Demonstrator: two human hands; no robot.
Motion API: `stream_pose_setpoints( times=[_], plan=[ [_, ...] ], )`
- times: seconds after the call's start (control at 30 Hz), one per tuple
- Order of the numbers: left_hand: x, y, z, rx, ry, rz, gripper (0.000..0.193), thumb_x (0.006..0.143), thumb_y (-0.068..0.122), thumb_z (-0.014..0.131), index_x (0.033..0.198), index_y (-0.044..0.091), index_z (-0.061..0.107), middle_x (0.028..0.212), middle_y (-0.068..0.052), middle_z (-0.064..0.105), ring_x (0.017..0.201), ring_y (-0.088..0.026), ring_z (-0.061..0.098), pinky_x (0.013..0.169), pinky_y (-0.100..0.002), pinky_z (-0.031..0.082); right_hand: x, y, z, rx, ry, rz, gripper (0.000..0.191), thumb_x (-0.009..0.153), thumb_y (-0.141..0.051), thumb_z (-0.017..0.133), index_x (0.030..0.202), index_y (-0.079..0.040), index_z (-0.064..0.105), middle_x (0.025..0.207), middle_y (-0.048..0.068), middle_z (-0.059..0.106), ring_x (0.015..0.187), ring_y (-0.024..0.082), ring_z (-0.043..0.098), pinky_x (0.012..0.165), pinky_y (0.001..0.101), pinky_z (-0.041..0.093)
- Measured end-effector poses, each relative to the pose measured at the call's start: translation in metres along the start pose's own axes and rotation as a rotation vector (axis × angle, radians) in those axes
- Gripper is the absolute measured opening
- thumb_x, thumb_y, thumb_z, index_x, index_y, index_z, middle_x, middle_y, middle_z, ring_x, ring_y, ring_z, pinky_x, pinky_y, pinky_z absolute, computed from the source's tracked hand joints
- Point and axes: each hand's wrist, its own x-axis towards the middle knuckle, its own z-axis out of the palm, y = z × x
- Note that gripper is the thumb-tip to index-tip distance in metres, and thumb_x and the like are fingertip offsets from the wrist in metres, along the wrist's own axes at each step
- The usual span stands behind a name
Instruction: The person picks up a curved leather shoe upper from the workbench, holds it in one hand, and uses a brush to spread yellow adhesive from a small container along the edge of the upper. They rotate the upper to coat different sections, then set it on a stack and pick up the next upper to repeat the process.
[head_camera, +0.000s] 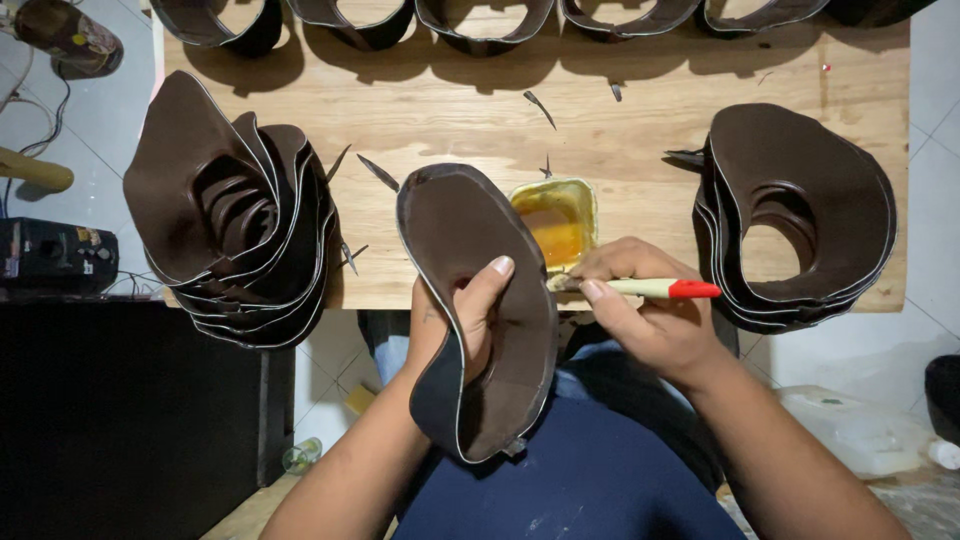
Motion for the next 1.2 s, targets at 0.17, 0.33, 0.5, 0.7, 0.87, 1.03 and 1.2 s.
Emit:
stream_pose_setpoints(
  times=[0.17, 0.33, 0.5, 0.7, 0.87, 1.03, 1.2],
  plan=[
    [0.003, -0.001, -0.001, 0.063, 0.041, -0.022, 0.029, 0.092, 0.001, 0.067, 0.12, -0.006, 0.061, 0.108, -0.014, 0.069, 0.095, -0.022, 0.069, 0.083, -0.037, 0.059, -0.001, 0.002, 0.0, 0.051, 0.051, -0.052, 0.014, 0.098, -0.006, 0.067, 0.109, 0.003, 0.066, 0.117, 0.018, 0.07, 0.109, 0.023, 0.069, 0.098, 0.035, 0.057],
    [0.002, 0.002, 0.001, -0.005, 0.02, 0.009, 0.031, 0.093, 0.002, 0.067, 0.121, -0.006, 0.059, 0.108, -0.014, 0.068, 0.095, -0.022, 0.069, 0.083, -0.037, 0.058, -0.002, 0.005, 0.001, 0.068, 0.018, -0.035, 0.01, 0.1, -0.006, 0.066, 0.107, 0.001, 0.067, 0.11, 0.015, 0.072, 0.105, 0.021, 0.07, 0.096, 0.0335, 0.058],
    [0.002, 0.005, 0.002, 0.1, 0.062, -0.059, 0.029, 0.092, 0.005, 0.066, 0.118, -0.007, 0.061, 0.102, -0.015, 0.071, 0.089, -0.023, 0.07, 0.077, -0.039, 0.059, -0.003, 0.008, -0.001, 0.231, 0.167, 0.211, 0.018, 0.1, -0.008, 0.064, 0.114, 0.003, 0.068, 0.112, 0.016, 0.075, 0.103, 0.022, 0.074, 0.095, 0.036, 0.062],
    [0.002, 0.006, 0.002, 0.081, 0.008, -0.035, 0.03, 0.094, 0.009, 0.066, 0.119, -0.007, 0.062, 0.106, -0.014, 0.07, 0.092, -0.021, 0.069, 0.08, -0.036, 0.059, -0.007, 0.02, 0.004, 0.32, 0.103, 0.244, 0.016, 0.102, -0.006, 0.062, 0.112, 0.004, 0.066, 0.115, 0.017, 0.074, 0.109, 0.023, 0.071, 0.1, 0.0368, 0.057],
    [0.001, 0.007, 0.002, 0.156, 0.019, -0.087, 0.03, 0.095, 0.011, 0.064, 0.117, -0.009, 0.064, 0.102, -0.017, 0.071, 0.089, -0.024, 0.07, 0.076, -0.038, 0.059, -0.015, 0.027, 0.005, 0.297, 0.065, 0.089, 0.009, 0.104, -0.005, 0.064, 0.109, 0.002, 0.064, 0.115, 0.015, 0.073, 0.112, 0.02, 0.071, 0.104, 0.0366, 0.057],
    [0.001, 0.003, 0.001, 0.053, 0.009, -0.068, 0.031, 0.092, 0.005, 0.066, 0.121, -0.006, 0.06, 0.108, -0.015, 0.069, 0.096, -0.022, 0.069, 0.083, -0.038, 0.059, -0.01, 0.031, 0.006, 0.238, 0.126, 0.167, 0.015, 0.101, -0.004, 0.064, 0.114, 0.004, 0.066, 0.115, 0.015, 0.074, 0.108, 0.019, 0.071, 0.098, 0.0335, 0.058],
    [-0.001, 0.002, -0.005, 0.062, -0.041, -0.087, 0.033, 0.093, 0.004, 0.065, 0.124, -0.005, 0.058, 0.112, -0.014, 0.068, 0.101, -0.022, 0.069, 0.087, -0.038, 0.058, -0.004, 0.038, 0.007, 0.279, 0.203, 0.25, 0.026, 0.099, -0.005, 0.065, 0.122, 0.007, 0.066, 0.112, 0.015, 0.074, 0.098, 0.019, 0.072, 0.089, 0.0321, 0.06]
  ],
)
